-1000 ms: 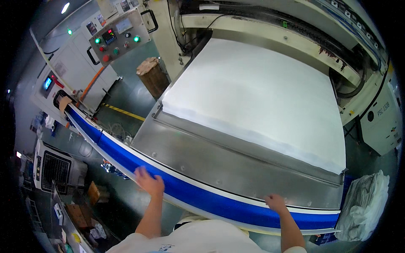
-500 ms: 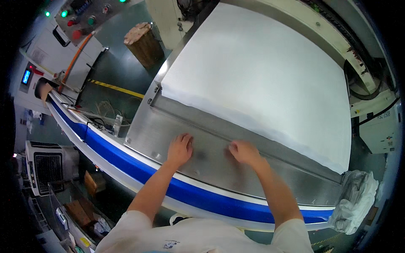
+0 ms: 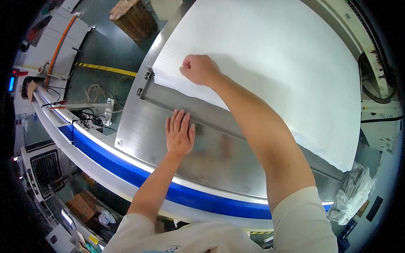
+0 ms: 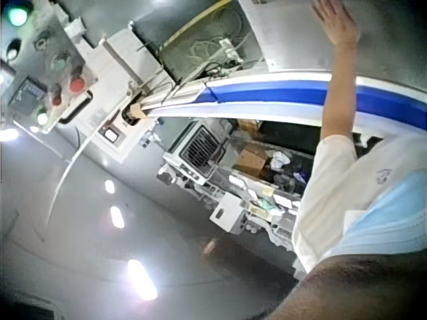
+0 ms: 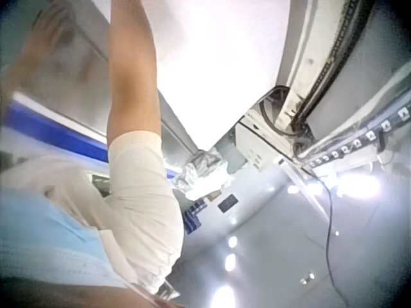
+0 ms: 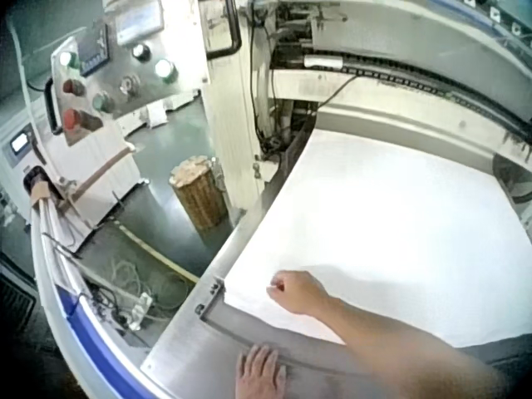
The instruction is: The person folds a large white sheet on a metal table using a blue guide bar. They repeatedly pull the sheet over the bar, fold it, and smooth it down with their hands to create a neat stack.
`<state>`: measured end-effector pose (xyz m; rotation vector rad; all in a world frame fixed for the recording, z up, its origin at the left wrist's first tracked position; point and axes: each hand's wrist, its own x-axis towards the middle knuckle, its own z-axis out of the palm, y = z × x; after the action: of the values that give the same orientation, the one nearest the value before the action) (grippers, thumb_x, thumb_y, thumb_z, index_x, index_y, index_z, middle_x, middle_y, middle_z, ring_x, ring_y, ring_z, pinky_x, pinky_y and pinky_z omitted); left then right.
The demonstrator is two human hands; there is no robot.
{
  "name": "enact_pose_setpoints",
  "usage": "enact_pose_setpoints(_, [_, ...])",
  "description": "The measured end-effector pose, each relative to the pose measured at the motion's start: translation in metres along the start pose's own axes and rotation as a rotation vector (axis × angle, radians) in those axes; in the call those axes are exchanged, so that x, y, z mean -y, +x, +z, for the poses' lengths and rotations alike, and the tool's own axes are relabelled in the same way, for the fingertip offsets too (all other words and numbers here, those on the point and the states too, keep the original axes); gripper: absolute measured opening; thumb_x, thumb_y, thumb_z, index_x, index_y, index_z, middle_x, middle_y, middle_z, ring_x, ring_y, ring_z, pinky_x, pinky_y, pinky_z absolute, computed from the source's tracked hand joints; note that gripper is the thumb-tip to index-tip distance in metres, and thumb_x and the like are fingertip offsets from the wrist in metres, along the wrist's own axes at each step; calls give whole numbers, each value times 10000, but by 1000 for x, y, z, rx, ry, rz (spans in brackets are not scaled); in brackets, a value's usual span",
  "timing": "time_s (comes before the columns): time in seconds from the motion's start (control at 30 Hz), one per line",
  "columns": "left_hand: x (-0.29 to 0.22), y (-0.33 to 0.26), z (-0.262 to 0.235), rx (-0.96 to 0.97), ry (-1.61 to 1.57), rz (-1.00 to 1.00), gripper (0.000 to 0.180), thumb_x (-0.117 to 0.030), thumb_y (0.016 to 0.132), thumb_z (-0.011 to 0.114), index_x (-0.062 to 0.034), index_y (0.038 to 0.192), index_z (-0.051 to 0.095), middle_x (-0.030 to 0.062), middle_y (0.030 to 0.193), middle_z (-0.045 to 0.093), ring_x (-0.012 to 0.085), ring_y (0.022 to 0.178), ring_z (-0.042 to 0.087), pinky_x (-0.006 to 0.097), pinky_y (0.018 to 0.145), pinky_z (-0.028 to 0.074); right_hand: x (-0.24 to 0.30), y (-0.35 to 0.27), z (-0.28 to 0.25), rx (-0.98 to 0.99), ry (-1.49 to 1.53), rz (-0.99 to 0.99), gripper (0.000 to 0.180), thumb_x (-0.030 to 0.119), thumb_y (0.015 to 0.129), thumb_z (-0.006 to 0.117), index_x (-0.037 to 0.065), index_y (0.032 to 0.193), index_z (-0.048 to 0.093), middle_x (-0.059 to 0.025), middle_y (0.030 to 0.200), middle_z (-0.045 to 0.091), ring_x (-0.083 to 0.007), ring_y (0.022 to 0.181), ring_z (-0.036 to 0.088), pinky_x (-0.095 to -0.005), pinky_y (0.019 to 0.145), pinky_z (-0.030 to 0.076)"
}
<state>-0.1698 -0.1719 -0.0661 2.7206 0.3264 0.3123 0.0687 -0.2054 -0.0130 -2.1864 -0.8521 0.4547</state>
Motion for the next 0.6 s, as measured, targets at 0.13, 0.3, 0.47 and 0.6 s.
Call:
enact_pose_setpoints(0.13, [1,-1,0,-6,3,-12,386,-250,875,481,-74,1219,478,126,1304,427,333,1263,343,515,1041,242,10,18,5,40,-89,57,201,282,760,588,94,791,655,-79,788,665,-252,758,627,-360,695,495])
enact_pose_setpoints(0.3, [-2,2,-1,-16,-18,-19,379,-251,873,487,-67,1205,489,123,1284,446,331,1248,361,513,1037,246,9,24,4,57,-134,108,183,274,756,583,113,793,663,-71,779,667,-244,756,628,-364,695,497])
enact_pose_setpoints(0.47, [6,9,-3,-98,-10,-19,393,-240,860,499,-70,1214,487,124,1259,469,325,1186,414,487,973,298,6,23,10,-31,-183,78,172,275,756,577,134,797,667,-63,780,668,-255,756,629,-376,688,499])
enact_pose_setpoints(0.6, [36,68,-15,-279,37,2,444,-195,817,520,-78,1242,472,136,1261,469,324,1117,453,457,902,327,-3,24,16,-143,-213,22,181,275,759,601,103,770,656,-37,711,660,-213,677,623,-343,639,491])
